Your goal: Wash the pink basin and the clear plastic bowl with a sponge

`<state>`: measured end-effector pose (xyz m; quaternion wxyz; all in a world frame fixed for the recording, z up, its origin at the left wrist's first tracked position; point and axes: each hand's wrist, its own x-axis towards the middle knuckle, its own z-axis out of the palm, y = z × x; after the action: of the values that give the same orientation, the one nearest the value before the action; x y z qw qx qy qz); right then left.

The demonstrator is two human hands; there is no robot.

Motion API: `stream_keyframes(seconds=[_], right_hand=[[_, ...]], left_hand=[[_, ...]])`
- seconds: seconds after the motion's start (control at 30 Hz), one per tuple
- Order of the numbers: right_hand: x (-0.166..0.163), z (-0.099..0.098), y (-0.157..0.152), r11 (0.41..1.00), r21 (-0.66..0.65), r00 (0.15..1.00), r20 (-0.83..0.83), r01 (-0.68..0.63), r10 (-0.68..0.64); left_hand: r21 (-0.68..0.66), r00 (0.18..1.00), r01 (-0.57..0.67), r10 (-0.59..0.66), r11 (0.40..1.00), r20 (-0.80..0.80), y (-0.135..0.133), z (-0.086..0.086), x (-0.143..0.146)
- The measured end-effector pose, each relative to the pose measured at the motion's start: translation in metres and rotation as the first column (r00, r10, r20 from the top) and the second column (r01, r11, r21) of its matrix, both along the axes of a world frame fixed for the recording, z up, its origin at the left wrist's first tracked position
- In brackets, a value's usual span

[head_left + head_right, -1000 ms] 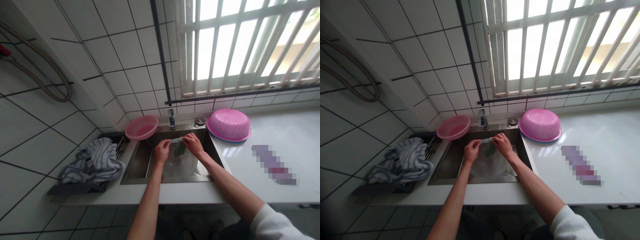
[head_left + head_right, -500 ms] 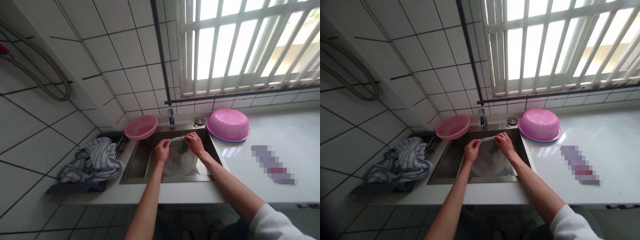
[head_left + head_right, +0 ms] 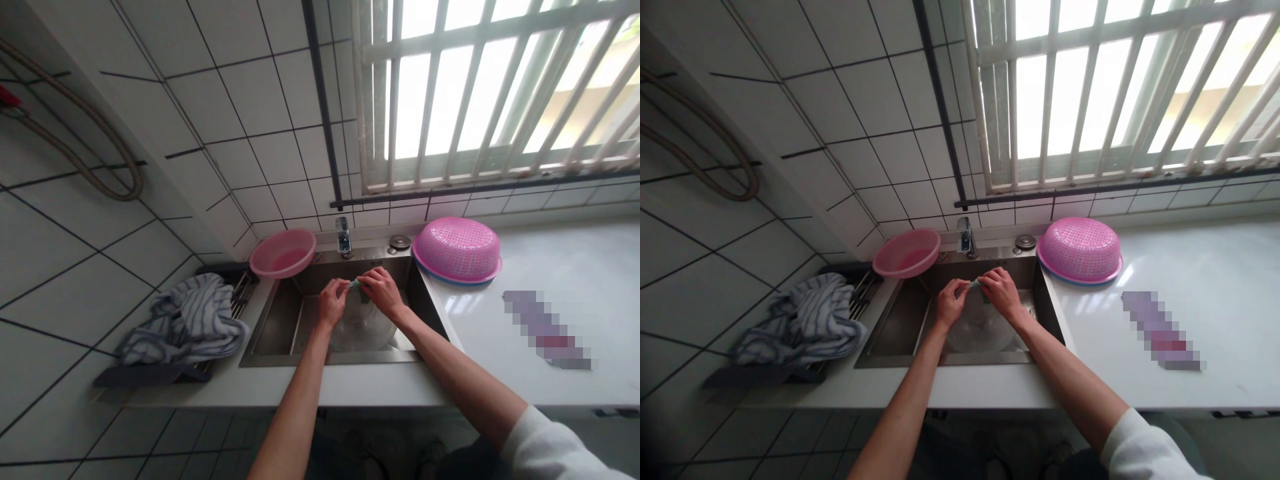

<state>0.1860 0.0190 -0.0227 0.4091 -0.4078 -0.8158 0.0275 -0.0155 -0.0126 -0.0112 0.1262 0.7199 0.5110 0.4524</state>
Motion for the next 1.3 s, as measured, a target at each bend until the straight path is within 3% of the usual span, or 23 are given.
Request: stream_keyframes(seconds=[0.1, 0.3, 0.5, 0.63, 0.73, 0.83, 0.93, 1.13, 1.3], right_hand=[[-0.004, 0.0, 0.0, 0.997, 0.016, 0.997, 0.011, -0.074, 0.073], [0.011, -0.001, 0.005, 0.998, -0.045, 0.992, -0.113, 0.044, -0.049], [0.001, 0.0, 0.0, 0.998, -0.027, 0.996, -0.069, -0.064, 0.062], [0.013, -0.002, 0.006, 0.996, -0.067, 0.989, -0.137, 0.052, -0.061], [0.015, -0.004, 0.006, 0.995, -0.076, 0.986, -0.147, 0.071, -0.081], [0.002, -0.003, 0.001, 0.999, -0.035, 0.996, -0.086, -0.012, 0.008], [-0.009, -0.001, -0.003, 0.998, -0.019, 0.998, -0.036, -0.06, 0.059], [0.016, -0.003, 0.007, 0.989, -0.102, 0.974, -0.186, 0.109, -0.127], [0.018, -0.004, 0.007, 0.992, -0.103, 0.988, -0.133, 0.066, -0.08]], left_hand=[[-0.013, 1.0, 0.0, -0.001, 1.0, -0.011, -0.001, 0.001, -0.001], [-0.026, 0.994, -0.091, 0.093, 0.995, 0.064, 0.001, 0.0, -0.005], [-0.031, 0.999, -0.038, 0.038, 0.999, 0.001, 0.0, 0.001, -0.002], [0.0, 0.986, -0.156, 0.156, 0.988, 0.067, 0.003, -0.002, -0.012], [-0.004, 0.992, -0.108, 0.108, 0.994, 0.064, 0.004, -0.003, -0.01], [-0.008, 1.0, -0.021, 0.021, 1.0, -0.01, 0.001, -0.002, -0.001], [-0.006, 0.999, -0.01, 0.01, 1.0, -0.036, 0.0, 0.0, 0.001], [0.031, 0.985, -0.152, 0.149, 0.988, 0.086, 0.005, -0.002, -0.01], [-0.028, 0.998, -0.055, 0.054, 0.998, -0.035, 0.002, 0.0, -0.003]])
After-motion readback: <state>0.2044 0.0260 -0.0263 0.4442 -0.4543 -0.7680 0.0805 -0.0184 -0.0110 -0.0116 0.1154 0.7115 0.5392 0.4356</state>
